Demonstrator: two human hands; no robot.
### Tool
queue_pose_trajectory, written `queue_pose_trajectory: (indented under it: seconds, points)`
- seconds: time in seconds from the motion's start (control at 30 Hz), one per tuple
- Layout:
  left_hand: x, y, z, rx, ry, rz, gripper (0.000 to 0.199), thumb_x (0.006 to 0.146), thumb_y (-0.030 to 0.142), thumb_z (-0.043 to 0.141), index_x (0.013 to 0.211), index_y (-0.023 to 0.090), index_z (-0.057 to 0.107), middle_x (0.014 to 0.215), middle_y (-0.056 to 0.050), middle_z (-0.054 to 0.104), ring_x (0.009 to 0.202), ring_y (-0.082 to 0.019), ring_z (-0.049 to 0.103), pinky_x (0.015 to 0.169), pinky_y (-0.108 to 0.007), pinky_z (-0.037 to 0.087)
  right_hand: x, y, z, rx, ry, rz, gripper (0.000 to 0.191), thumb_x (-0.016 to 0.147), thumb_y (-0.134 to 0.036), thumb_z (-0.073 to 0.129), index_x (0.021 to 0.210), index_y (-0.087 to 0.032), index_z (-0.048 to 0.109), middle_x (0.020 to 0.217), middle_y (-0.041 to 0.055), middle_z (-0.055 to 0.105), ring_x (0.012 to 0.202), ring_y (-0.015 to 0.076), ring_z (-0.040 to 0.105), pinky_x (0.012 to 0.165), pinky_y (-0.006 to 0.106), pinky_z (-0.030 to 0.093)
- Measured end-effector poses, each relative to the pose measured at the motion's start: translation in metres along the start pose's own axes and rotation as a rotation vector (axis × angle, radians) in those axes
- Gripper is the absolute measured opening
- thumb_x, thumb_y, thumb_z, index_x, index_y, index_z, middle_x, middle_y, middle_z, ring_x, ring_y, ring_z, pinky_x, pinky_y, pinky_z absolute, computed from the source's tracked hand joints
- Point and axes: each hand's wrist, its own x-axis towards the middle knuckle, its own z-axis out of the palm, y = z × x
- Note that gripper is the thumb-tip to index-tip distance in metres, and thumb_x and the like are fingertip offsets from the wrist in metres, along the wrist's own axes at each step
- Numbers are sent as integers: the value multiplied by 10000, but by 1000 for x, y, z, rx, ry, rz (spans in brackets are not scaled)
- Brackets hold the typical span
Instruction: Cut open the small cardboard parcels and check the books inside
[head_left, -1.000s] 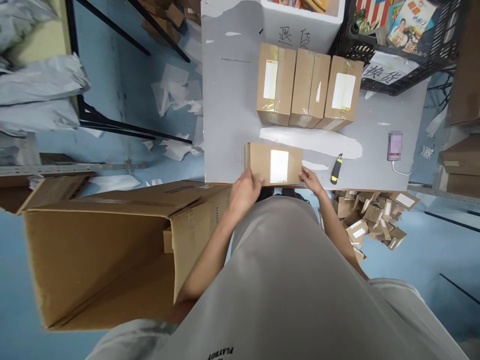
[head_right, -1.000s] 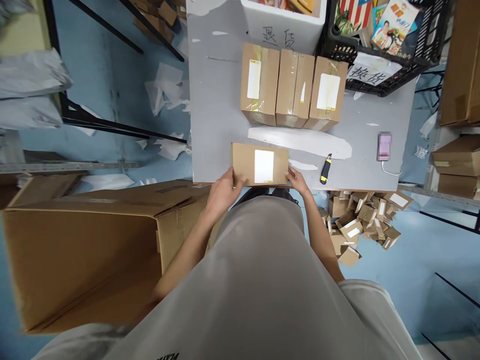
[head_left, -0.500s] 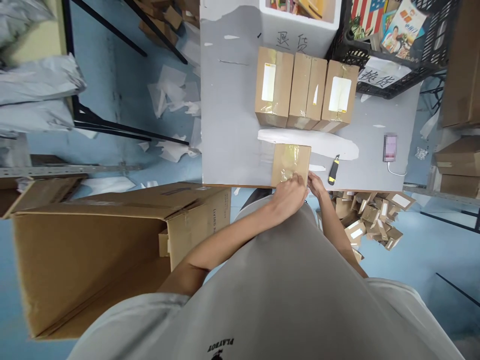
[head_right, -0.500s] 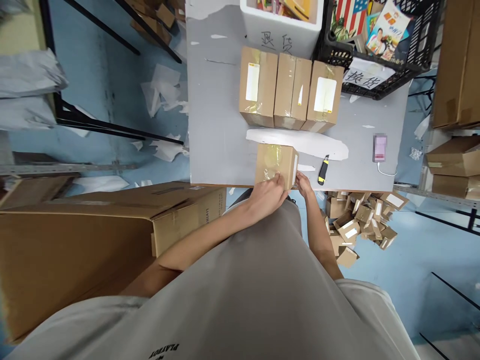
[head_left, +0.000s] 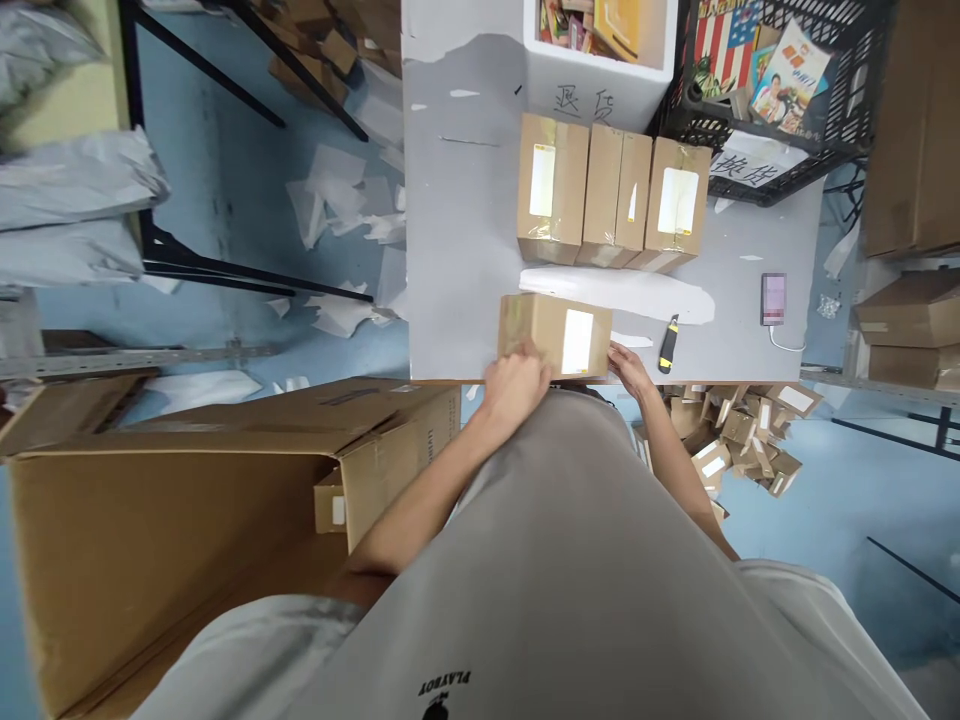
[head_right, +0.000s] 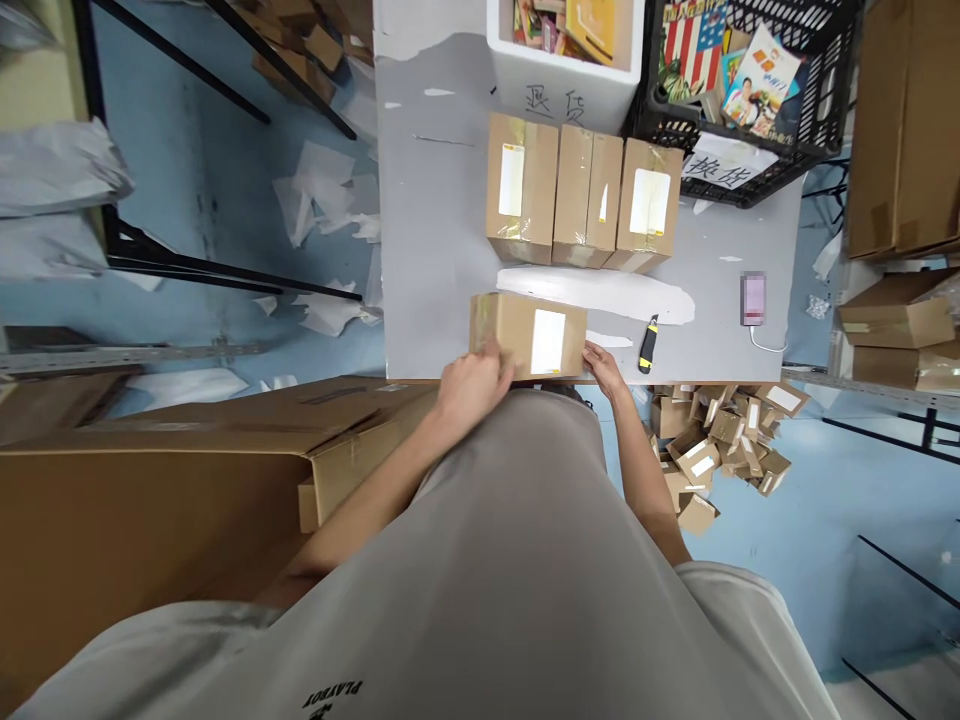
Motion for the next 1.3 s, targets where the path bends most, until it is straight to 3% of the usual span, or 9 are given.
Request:
queue_pose_trajectory:
  seconds: [0.17,0.33,0.57,0.67,0.73,0.87,1.03,1.17,1.3]
  points:
    - [51,-91,31,-203,112,-177,451,1129,430,534,1367,111,746,1174,-260,841,1166,-453,793,1045,-504,568,-6,-23,51,-178,-32,-84,747,817,-615,866,1418,-183,768,1427,135,823,1394,342,724,1267,555,551]
    - [83,-156,54,-522,142,-333,441,1108,496,566,1277,151,782,1286,-228,832,1276,-430,740,1115,-476,519,-35,-45,105,-363,-51,-226,852,895,-666,816,1563,-147,706,1553,175,735,1403,403,708,1247,568,570]
    - [98,-225,66,-636,136,-402,411,1103,369,418,1019,152,757,1204,-180,841,1172,-301,737,1019,-347,551,-103,-51,216,-815,-309,-591,914,999,-666,785,1752,-219,524,1852,163,413,1739,446,350,1434,599,339]
    - [105,-240,70,-648,134,-430,378,1064,318,412,938,172,737,1125,-187,839,1178,-315,726,1056,-385,543,-109,-49,258,-891,-383,-621,844,1048,-617,729,1770,-247,494,1891,123,356,1737,438,367,1421,614,368]
    - [108,-245,73,-668,137,-435,351,1043,292,422,927,180,734,1112,-189,837,1202,-321,723,1087,-402,535,-109,-49,270,-926,-373,-607,828,1066,-600,699,1771,-219,489,1884,143,366,1723,437,399,1414,617,383]
    - [108,-247,77,-735,137,-416,346,1057,311,424,938,187,724,1090,-165,836,1188,-302,728,1102,-391,545,-111,-57,253,-900,-330,-603,800,1080,-606,680,1766,-236,501,1858,117,427,1701,391,457,1402,553,426]
    - [101,-238,79,-834,134,-348,363,1088,384,490,1146,133,745,1213,-165,832,1174,-271,756,1046,-371,609,-109,-63,188,-797,-153,-538,713,1067,-602,696,1689,-263,608,1800,109,520,1667,365,509,1379,527,456]
    - [98,-216,80,-903,106,-258,425,1102,366,531,1388,94,690,1385,-194,795,1187,-247,788,940,-327,661,-83,-46,139,-552,88,-377,699,951,-631,825,1520,-235,730,1600,159,708,1471,376,692,1279,535,553]
    - [98,-192,78,-875,112,-225,419,1076,374,624,1400,120,706,1407,-195,792,1206,-283,797,939,-365,678,-52,-18,114,-349,251,-241,603,900,-668,817,1298,-217,773,1430,173,799,1337,351,772,1200,543,605]
